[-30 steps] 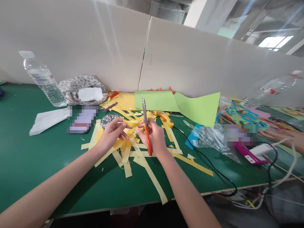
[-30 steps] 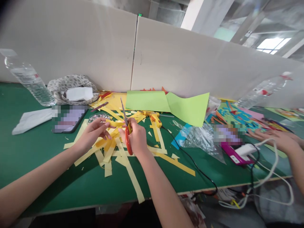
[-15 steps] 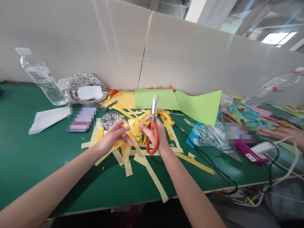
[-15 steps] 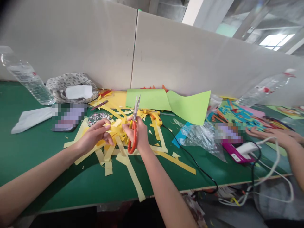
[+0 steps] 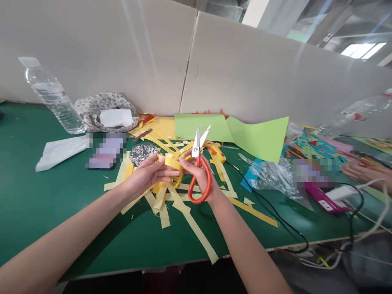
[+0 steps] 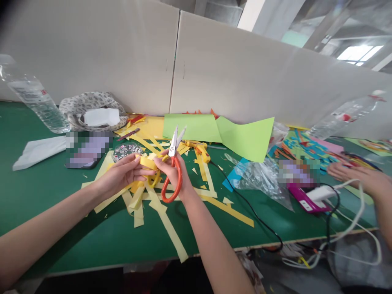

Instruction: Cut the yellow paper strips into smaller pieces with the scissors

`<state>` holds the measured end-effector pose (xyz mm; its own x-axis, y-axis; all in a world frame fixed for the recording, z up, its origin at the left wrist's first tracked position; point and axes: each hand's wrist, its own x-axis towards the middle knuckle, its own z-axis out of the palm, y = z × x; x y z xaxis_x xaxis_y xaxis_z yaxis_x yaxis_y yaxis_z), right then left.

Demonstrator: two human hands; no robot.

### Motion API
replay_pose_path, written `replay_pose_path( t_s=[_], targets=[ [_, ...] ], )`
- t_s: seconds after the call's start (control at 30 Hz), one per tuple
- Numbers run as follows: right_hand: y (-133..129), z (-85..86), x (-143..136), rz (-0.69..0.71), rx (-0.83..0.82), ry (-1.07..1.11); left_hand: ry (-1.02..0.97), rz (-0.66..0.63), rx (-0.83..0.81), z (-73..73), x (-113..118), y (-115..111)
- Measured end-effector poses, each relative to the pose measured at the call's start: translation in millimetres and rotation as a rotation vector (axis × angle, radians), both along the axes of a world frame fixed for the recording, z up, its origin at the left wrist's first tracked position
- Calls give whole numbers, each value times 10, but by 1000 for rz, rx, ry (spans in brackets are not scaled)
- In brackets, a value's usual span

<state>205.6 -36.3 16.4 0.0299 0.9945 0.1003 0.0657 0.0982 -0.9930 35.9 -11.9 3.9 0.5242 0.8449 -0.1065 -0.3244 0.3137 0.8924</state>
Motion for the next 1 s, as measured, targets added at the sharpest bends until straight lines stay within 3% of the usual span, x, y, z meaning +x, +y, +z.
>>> replay_pose_path(
  t_s=[0.2,0.3,0.47,0.67,1.0],
  targets=[
    [-12,-11,-4,205,10,167,63,-79,81,1,-13,-5],
    [5,-19,6,141,43,156,189,-39,177,10,-24,3],
    [37,-33,44,0,126,162,352,138,229,15,-21,14],
    [48,-55,66,16,123,146,229,115,301,4,-37,7],
    [19,7,27,20,72,99,126,343,228,-89,-54,88]
  ],
)
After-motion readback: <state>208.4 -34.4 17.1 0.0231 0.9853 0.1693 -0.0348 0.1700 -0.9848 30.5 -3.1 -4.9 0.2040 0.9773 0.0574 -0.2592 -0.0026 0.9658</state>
